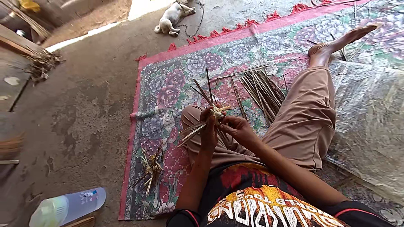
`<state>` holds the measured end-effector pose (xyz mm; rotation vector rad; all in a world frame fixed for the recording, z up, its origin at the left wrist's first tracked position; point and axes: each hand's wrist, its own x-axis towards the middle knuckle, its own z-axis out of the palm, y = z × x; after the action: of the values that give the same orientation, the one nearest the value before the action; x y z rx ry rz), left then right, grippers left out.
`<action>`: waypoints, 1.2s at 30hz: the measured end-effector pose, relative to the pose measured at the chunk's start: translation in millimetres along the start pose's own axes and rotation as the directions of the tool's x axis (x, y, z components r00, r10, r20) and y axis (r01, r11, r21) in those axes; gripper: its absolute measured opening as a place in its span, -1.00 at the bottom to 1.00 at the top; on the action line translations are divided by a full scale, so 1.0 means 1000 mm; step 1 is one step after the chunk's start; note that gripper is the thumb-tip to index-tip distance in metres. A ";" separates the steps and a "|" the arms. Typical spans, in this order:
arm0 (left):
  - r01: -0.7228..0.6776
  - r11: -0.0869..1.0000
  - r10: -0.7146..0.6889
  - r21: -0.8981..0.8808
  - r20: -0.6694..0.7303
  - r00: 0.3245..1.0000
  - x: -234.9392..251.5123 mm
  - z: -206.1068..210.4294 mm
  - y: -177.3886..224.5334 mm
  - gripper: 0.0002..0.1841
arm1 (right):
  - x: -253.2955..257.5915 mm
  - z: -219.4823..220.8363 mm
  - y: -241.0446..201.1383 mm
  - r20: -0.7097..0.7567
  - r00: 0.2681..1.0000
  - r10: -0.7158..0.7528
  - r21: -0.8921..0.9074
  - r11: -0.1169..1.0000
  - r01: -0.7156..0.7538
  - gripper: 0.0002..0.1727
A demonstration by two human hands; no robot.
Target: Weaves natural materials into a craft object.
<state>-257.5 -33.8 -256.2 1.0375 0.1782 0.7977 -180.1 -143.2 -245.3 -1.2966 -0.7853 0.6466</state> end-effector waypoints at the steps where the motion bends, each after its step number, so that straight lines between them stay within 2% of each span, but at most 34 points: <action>1: -0.008 1.000 0.008 -0.003 -0.008 1.000 0.000 -0.001 -0.002 -0.60 | 0.001 0.001 0.002 -0.007 1.000 -0.028 -0.040 0.999 0.028 -0.90; 3: -0.019 1.000 0.019 -0.003 -0.041 0.999 0.000 -0.003 -0.004 -0.61 | 0.001 0.002 0.004 0.006 0.999 -0.054 -0.119 0.991 0.054 -0.88; 5: -0.004 1.000 0.003 -0.015 -0.089 0.996 0.002 -0.006 -0.005 -0.63 | 0.002 0.001 0.001 0.055 0.998 0.005 -0.126 0.992 0.002 -0.87; 8: 0.056 0.989 -0.079 -0.134 -0.173 0.982 0.005 -0.007 -0.002 -0.72 | 0.003 -0.001 -0.006 0.136 0.976 0.172 0.042 0.983 -0.179 -0.85; 11: 0.105 0.966 -0.162 -0.234 -0.239 0.957 0.008 0.001 0.006 -0.72 | 0.001 -0.009 -0.007 0.181 0.916 0.358 0.281 0.874 -0.397 -0.79; 13: 0.102 0.968 -0.161 -0.228 -0.254 0.954 0.011 0.008 0.012 -0.73 | 0.002 -0.014 -0.003 0.220 0.880 0.421 0.355 0.806 -0.474 -0.77; 18: 0.044 0.989 -0.077 -0.139 -0.239 0.968 0.014 0.018 0.011 -0.73 | 0.002 -0.021 -0.001 0.307 0.835 0.458 0.331 0.771 -0.544 -0.79; 22: 0.013 0.992 -0.042 -0.127 -0.229 0.973 0.014 0.017 0.007 -0.72 | 0.004 -0.020 -0.004 0.303 0.807 0.508 0.257 0.771 -0.582 -0.85; 27: 0.009 0.994 -0.032 -0.106 -0.210 0.977 0.012 0.016 0.006 -0.72 | 0.003 -0.015 -0.003 0.262 0.832 0.490 0.218 0.809 -0.545 -0.90; 30: -0.011 0.991 -0.021 -0.135 -0.232 0.973 0.012 0.014 0.005 -0.75 | 0.002 -0.015 0.000 0.271 0.864 0.424 0.220 0.847 -0.484 -0.90; 33: 0.037 0.982 -0.099 -0.188 -0.329 0.939 0.014 0.008 0.005 -0.86 | 0.000 -0.020 0.001 0.404 0.865 0.297 0.234 0.880 -0.412 -0.88; 34: 0.071 0.970 -0.151 -0.231 -0.348 0.925 0.015 0.006 0.005 -0.85 | -0.001 -0.022 0.001 0.465 0.850 0.246 0.224 0.896 -0.382 -0.90; 36: 0.141 0.929 -0.251 -0.342 -0.302 0.920 0.013 0.002 0.009 -0.75 | -0.001 -0.026 0.003 0.596 0.789 0.149 0.196 0.926 -0.323 -0.92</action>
<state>-251.9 -23.7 -244.9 0.5621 0.4329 0.7852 -159.3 -158.7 -250.9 -0.9329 -0.9716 1.3531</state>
